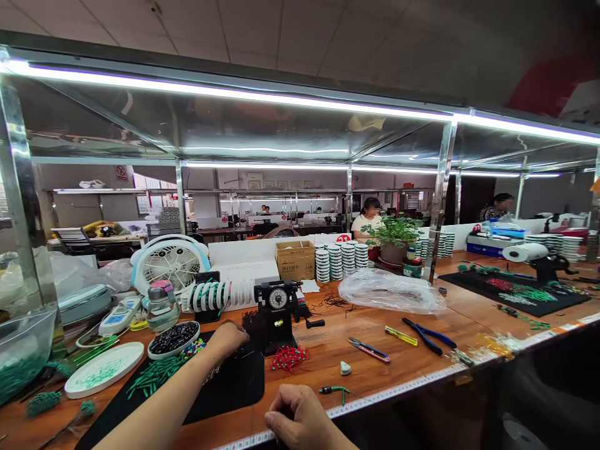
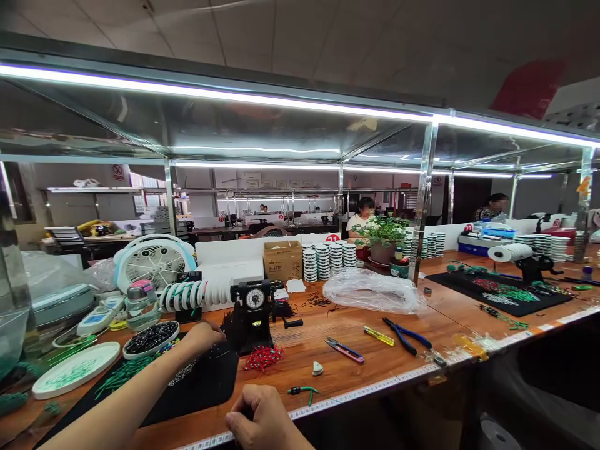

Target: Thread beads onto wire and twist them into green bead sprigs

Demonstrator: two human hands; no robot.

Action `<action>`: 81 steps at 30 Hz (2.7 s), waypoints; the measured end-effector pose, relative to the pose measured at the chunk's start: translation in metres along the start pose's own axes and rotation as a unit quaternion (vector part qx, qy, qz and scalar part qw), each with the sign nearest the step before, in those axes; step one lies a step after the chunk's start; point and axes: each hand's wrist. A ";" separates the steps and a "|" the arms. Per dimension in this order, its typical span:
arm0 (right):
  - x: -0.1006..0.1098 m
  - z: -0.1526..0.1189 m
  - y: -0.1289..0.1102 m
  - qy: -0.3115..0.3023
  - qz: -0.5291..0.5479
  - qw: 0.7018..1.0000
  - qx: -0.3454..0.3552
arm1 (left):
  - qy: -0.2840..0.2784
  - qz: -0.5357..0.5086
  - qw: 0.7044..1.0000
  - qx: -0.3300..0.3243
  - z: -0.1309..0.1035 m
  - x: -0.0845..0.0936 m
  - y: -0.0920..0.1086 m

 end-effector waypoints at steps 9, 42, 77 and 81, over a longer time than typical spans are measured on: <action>0.003 0.003 -0.003 -0.006 -0.009 1.000 -0.014 | 0.000 -0.051 0.999 0.020 0.000 -0.001 0.000; 0.027 -0.005 -0.015 -0.096 0.282 0.952 -0.067 | -0.176 -0.700 0.688 0.073 -0.188 -0.063 0.043; 0.015 -0.005 -0.018 -0.122 0.212 0.967 -0.074 | -0.273 -0.723 0.631 0.068 -0.206 -0.089 0.038; 0.007 0.000 -0.018 -0.050 0.166 0.981 -0.084 | -0.240 -0.722 0.645 -0.071 -0.214 -0.083 0.043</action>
Point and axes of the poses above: each hand's wrist, its own z-axis towards the middle knuckle, its own x-axis out of the back of the hand, y = z × x, and after that the axes turned 3 degrees about z, right-handed
